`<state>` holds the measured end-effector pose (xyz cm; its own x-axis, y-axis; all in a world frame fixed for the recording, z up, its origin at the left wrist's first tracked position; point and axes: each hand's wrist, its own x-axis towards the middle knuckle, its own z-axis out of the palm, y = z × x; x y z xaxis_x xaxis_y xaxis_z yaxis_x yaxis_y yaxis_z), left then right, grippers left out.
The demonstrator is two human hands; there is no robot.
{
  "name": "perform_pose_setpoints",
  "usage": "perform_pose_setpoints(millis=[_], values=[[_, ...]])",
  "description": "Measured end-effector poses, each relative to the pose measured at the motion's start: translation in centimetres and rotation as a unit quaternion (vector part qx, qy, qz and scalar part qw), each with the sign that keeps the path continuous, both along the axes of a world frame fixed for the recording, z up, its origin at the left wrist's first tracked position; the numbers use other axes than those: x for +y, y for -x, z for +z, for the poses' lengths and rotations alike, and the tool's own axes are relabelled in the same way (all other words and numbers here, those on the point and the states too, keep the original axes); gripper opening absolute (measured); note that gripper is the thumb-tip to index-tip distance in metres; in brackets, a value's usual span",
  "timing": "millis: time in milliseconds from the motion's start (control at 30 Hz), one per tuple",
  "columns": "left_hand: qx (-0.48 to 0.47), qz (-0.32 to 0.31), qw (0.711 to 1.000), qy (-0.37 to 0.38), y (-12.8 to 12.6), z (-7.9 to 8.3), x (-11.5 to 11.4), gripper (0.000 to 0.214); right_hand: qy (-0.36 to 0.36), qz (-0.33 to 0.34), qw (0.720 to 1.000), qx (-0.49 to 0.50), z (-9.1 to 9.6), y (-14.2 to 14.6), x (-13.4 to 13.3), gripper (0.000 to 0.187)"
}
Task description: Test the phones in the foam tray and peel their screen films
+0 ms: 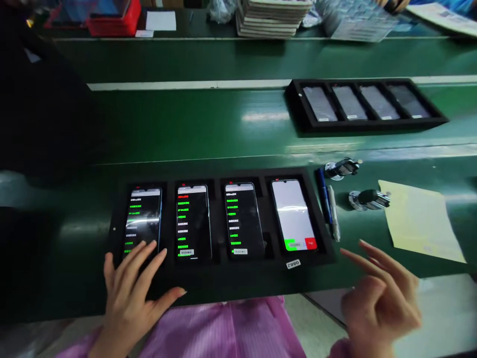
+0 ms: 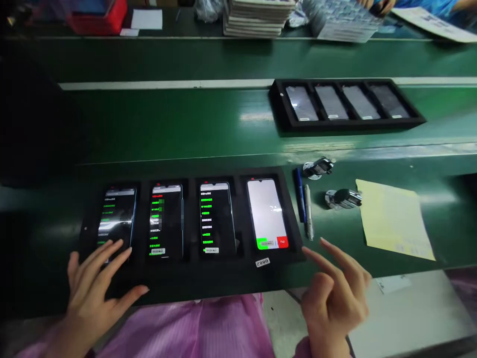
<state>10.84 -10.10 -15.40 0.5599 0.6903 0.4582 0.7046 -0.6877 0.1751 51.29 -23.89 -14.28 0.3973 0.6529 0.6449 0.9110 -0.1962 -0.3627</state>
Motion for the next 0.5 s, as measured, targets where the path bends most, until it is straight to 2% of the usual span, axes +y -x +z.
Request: perform_pose_setpoints(millis=[67, 200, 267, 367, 500], values=[[0.006, 0.024, 1.0, -0.01, -0.9, -0.2, 0.4, 0.07, -0.005, 0.01, 1.0, 0.015, -0.9, -0.7, 1.0, 0.035], [0.004, 0.117, 0.992, -0.056, -1.7, -1.6, 2.4, 0.073, 0.002, 0.033, 0.999, 0.015, -3.0, -1.2, 4.1, 0.032], [-0.004, 0.136, 0.988, -0.068, -1.9, -2.0, 3.3, 0.073, 0.021, 0.039, 0.999, 0.014, -3.5, -1.3, 5.3, 0.031], [0.017, 0.167, 0.986, -0.011, -2.3, -1.5, 3.3, 0.068, 0.086, 0.052, 0.995, 0.018, -3.0, -1.3, 6.1, 0.033], [0.103, 0.216, 0.963, 0.125, -2.5, 0.1, 1.0, 0.064, 0.154, 0.053, 0.987, 0.016, -1.4, -1.2, 5.6, 0.039]])
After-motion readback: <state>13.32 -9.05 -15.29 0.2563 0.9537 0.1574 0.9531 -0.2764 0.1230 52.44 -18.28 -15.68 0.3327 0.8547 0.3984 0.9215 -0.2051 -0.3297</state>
